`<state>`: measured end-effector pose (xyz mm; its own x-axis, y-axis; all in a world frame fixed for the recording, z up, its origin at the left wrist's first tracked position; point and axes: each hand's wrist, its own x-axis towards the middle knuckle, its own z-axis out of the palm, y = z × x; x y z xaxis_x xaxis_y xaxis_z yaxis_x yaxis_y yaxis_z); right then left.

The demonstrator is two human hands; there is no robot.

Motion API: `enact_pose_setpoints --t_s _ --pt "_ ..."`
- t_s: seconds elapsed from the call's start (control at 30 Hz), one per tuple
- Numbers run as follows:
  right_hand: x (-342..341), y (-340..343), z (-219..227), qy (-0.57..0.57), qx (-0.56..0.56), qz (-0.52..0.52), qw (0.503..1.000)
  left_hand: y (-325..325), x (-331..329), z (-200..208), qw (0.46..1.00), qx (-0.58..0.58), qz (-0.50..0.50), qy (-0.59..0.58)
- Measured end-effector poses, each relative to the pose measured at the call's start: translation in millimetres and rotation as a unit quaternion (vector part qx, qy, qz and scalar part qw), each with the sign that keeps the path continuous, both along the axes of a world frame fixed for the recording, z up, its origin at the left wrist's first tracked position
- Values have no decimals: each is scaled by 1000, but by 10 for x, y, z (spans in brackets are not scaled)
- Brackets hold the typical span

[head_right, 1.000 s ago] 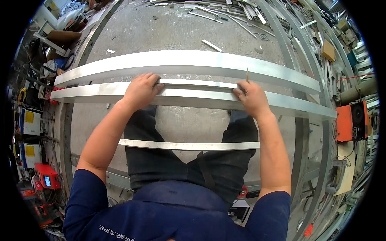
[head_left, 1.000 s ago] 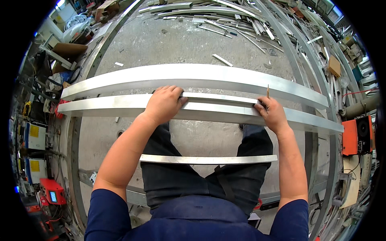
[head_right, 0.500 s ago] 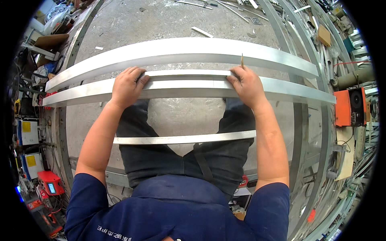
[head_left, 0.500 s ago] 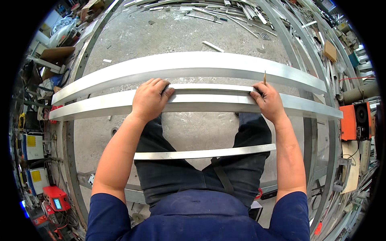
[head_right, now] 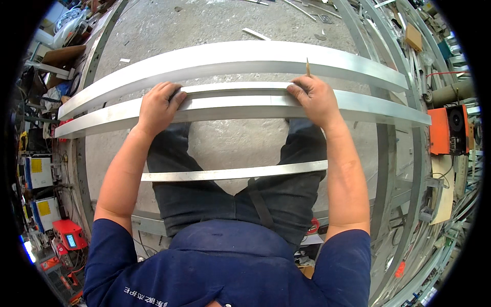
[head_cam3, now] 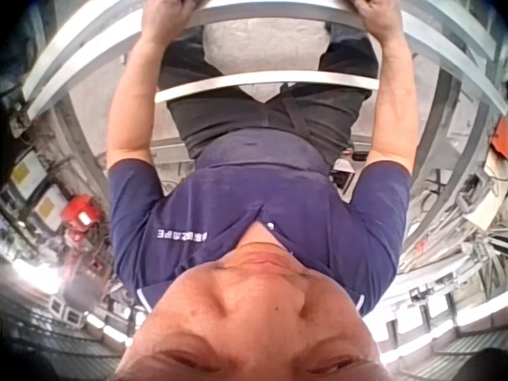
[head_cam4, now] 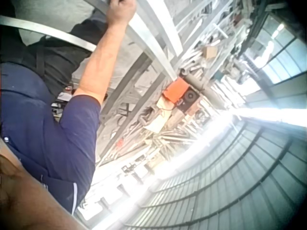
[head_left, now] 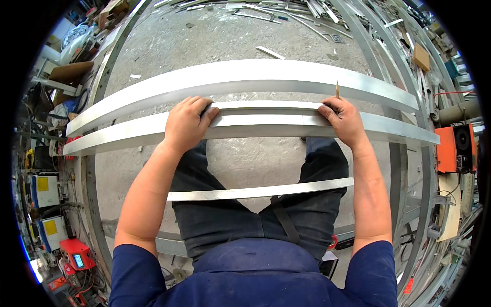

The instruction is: The person sits on the floor and measures a long metal bar using a tape measure and a pencil. They mark specific points on the bar and use a set square to draw perpendicular lines. The person also positions a metal bracket on the bar to check alignment.

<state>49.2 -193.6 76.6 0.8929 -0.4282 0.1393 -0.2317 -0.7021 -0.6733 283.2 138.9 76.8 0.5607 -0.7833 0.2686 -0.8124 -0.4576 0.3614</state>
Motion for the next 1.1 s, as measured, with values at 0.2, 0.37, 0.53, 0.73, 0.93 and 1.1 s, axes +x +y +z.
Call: enact_pose_setpoints --t_s 0.2,0.37,0.53,0.73,0.93,1.1 --pt "8 -38 -41 4 5 3 1000 -151 70 390 983 126 -28 133" --pt "12 -11 -37 -7 22 3 1000 -415 60 431 967 162 -59 186" --pt "33 -69 -93 3 -16 3 1000 -360 116 239 980 112 -78 144" --pt "-1 -144 -217 -3 -7 -6 1000 -440 180 240 975 133 -95 149" --pt "11 -155 -256 -7 -19 3 1000 -497 283 227 955 173 -38 239" --pt "12 -138 -228 0 -22 3 1000 -477 235 100 979 116 -58 158"
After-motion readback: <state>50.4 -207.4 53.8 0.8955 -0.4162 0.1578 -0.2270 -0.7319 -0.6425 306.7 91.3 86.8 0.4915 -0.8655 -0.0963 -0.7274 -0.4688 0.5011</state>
